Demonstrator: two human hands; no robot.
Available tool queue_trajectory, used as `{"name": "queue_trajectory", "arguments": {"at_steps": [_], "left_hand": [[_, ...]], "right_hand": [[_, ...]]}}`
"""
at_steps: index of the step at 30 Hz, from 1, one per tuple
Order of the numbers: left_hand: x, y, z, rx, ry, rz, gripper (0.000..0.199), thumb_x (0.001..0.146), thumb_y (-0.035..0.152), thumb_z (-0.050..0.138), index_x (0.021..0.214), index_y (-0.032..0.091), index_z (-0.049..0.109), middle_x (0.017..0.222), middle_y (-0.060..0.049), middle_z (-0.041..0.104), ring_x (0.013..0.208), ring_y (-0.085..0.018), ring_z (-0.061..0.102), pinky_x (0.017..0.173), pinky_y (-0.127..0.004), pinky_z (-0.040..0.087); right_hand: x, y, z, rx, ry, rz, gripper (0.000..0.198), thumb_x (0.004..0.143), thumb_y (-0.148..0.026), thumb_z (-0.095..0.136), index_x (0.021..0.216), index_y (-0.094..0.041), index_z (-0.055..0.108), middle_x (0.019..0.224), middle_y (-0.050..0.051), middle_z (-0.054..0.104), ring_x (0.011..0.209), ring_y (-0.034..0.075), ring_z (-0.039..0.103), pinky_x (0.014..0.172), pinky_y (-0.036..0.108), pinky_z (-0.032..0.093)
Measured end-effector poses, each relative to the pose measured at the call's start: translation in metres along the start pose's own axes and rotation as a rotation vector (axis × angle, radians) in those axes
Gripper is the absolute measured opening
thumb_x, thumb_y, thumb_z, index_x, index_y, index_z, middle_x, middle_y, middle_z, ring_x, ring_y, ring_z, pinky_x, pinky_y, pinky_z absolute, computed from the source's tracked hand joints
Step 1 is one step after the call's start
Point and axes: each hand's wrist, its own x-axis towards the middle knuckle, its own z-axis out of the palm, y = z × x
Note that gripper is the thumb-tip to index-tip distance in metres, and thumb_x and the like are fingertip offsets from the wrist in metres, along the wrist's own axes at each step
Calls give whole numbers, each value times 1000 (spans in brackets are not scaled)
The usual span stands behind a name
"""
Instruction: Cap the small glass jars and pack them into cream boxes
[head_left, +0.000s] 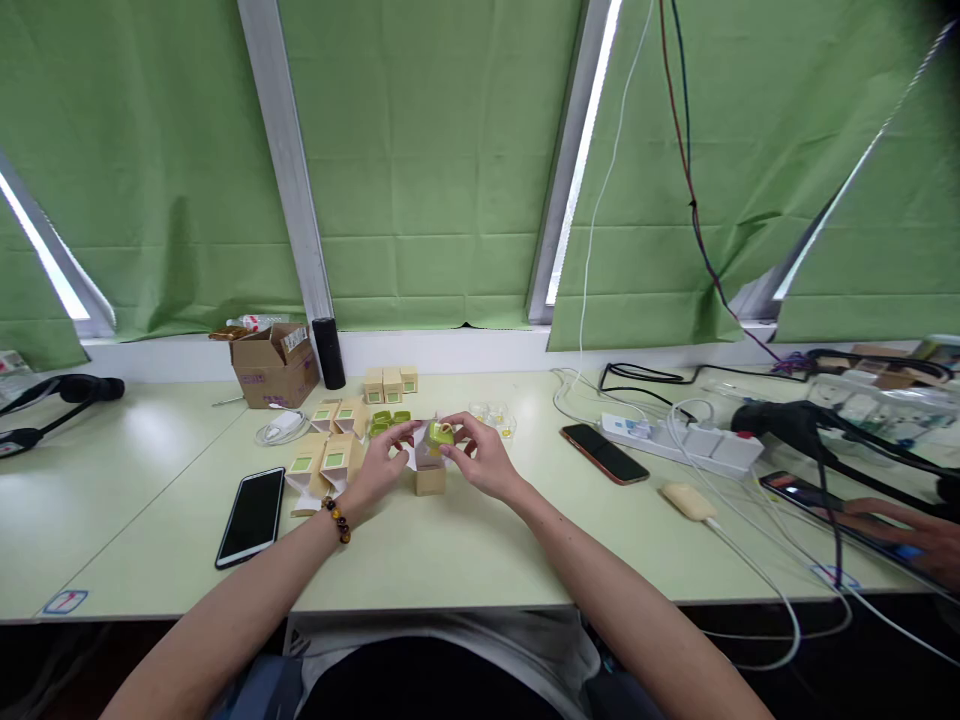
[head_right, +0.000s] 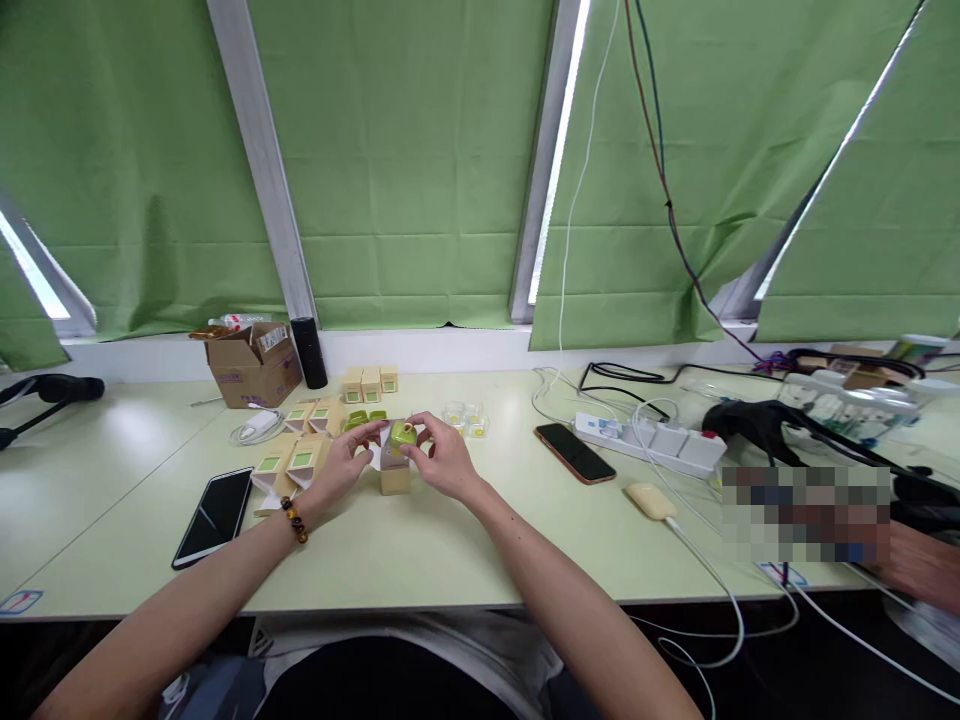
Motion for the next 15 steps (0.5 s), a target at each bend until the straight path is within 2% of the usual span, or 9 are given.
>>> {"name": "queue_trajectory", "arguments": {"at_steps": [7, 15], "left_hand": [[-1, 4, 0, 37, -12, -8, 63, 74, 8, 51, 135, 16, 67, 127, -10, 73, 104, -20, 65, 99, -37, 50], [-1, 3, 1, 40, -7, 11, 62, 74, 8, 51, 133, 16, 68, 117, -9, 75, 99, -20, 65, 95, -36, 50]], "right_hand": [[-4, 6, 0, -227, -125, -127, 30, 85, -18, 67, 113, -26, 59, 101, 4, 69, 84, 21, 62, 66, 30, 49], [-8, 6, 8, -268, -176, -157, 26, 83, -17, 69, 105, -24, 58, 100, 5, 65, 89, 23, 58, 67, 32, 47]]}}
